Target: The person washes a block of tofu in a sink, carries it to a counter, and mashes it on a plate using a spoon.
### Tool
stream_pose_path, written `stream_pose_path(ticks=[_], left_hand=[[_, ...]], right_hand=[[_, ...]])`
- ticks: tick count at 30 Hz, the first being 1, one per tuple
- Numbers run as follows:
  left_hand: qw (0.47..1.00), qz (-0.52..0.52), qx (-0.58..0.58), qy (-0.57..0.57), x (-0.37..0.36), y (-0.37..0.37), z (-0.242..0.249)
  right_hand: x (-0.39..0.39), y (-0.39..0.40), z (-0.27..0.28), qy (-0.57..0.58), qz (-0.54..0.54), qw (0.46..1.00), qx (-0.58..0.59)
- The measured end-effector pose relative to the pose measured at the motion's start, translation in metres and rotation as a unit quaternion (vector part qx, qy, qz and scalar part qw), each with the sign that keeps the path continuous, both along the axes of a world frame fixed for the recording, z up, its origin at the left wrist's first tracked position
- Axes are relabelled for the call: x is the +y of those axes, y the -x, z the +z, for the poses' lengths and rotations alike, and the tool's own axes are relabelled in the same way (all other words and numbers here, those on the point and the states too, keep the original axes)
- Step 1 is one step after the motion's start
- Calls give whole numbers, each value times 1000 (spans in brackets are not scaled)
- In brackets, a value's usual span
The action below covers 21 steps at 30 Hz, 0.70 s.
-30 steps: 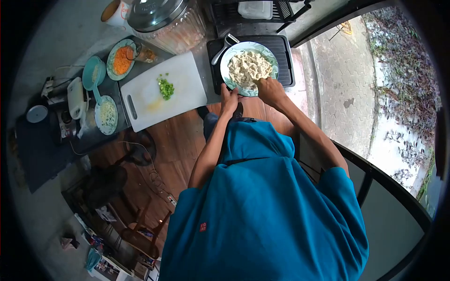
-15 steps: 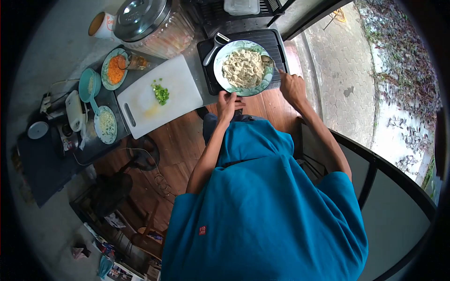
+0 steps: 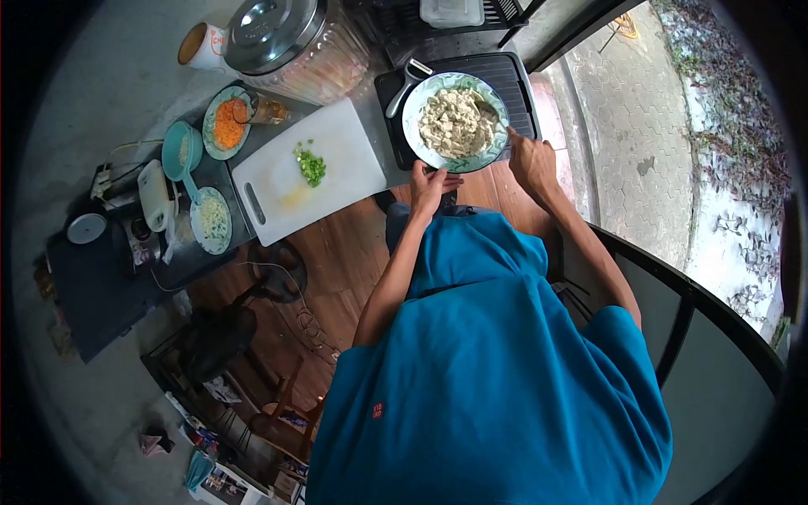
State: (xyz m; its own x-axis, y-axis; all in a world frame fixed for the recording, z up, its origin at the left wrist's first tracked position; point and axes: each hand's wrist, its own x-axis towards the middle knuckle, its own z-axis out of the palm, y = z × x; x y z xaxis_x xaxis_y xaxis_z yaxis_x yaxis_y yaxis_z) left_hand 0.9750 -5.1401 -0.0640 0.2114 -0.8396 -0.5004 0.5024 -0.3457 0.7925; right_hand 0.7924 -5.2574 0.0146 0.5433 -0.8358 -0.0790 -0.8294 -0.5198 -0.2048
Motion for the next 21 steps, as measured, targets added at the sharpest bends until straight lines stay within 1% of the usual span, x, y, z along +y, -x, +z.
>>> stream_pose_path(ticks=[2,3,4,6,7,9,11,14,16,19,21], left_hand=[[1000,-24,8,-14,-2,-3,1],[1000,17,-10,-12,-3,-2,5],[998,57,-27,-11,-4,-2,9],[997,57,-48,20,-8,-2,9],[998,49,-34,11,-9,-1,9],[999,40,-23,8,-13,1,8],[998,57,-10,6,-11,4,5],[998,60,-8,20,-11,2,0],[998,59,-3,11,-11,2,4],[998,60,-3,7,-12,0,2],[998,64,-7,11,-14,0,4]], right_hand=[[-8,5,14,2,-33,999,19],[-10,5,23,-9,-34,998,50],[-9,3,21,-7,-39,998,51],[-8,-1,6,-27,-44,997,62],[-5,-5,-14,-3,-26,998,53],[-4,-18,-16,-21,-36,999,29],[-4,-23,-11,-35,-39,999,10],[5,-20,-3,-31,-10,999,-4],[12,-18,-3,18,38,999,9],[19,-20,-17,22,73,997,32],[11,-19,-19,17,79,997,16]])
